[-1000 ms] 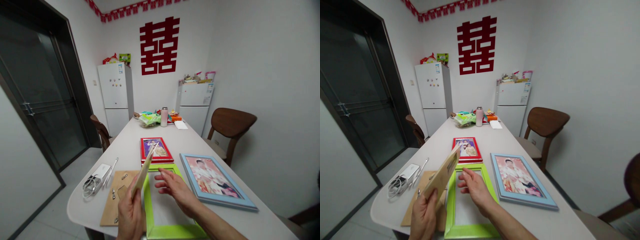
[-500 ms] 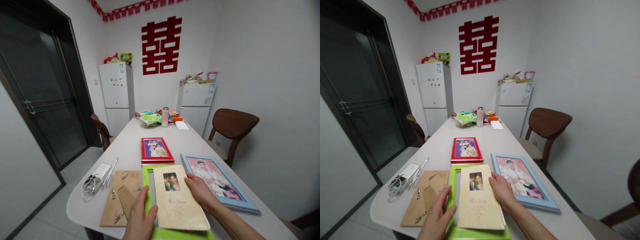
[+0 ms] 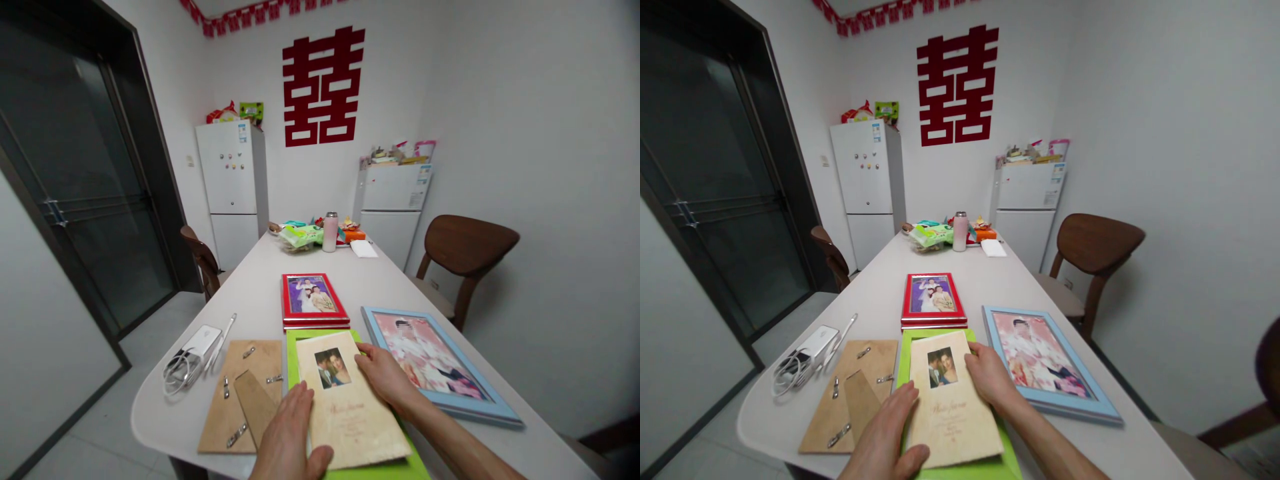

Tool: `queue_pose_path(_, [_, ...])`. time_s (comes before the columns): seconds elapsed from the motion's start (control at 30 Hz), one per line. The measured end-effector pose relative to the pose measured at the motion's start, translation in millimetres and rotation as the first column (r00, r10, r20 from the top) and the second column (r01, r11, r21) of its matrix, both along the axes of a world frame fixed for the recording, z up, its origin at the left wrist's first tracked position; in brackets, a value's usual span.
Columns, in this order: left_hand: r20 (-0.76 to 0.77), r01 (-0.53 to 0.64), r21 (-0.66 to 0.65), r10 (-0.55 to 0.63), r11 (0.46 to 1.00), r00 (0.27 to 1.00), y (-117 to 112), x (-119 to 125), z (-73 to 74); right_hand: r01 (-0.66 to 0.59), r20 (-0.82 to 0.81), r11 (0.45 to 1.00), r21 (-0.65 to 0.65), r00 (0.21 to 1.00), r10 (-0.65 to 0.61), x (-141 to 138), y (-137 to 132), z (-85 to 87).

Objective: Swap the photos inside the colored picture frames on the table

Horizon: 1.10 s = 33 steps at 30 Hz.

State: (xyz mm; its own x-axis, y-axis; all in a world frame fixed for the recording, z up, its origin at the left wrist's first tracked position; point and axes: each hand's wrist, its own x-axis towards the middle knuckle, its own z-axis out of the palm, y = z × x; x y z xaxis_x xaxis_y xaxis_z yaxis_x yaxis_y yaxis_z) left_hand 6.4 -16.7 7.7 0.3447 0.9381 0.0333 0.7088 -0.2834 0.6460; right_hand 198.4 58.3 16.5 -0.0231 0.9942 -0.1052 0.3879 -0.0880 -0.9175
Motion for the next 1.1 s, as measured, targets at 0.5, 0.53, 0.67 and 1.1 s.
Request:
queue_pose_path(0.5, [-0.192, -0.032, 0.032, 0.037, 0.999, 0.981, 8, 19, 2.6, -0.115, 0.852, 0.965, 0.236, 0.502, -0.149, -4, -16, -6.2])
queue_pose_path(0.53, [-0.219, -0.028, 0.044, 0.037, 0.999, 0.975, 10, 19, -0.3, -0.113, 0.859, 0.963, 0.245, 0.486, -0.162, -5, -16, -7.4])
queue_pose_path(0.67, [-0.293, -0.021, 0.095, 0.048, 0.995, 0.955, 15, 21, -5.3, -0.111, 0.864, 0.953, 0.283, 0.462, -0.202, -7, -15, -10.7])
queue_pose_path(1.1, [-0.243, -0.066, 0.115, 0.092, 0.991, 0.966, 10, 2, 15.4, -0.275, 0.827, 0.889, 0.367, 0.534, -0.176, -11, -31, -13.0])
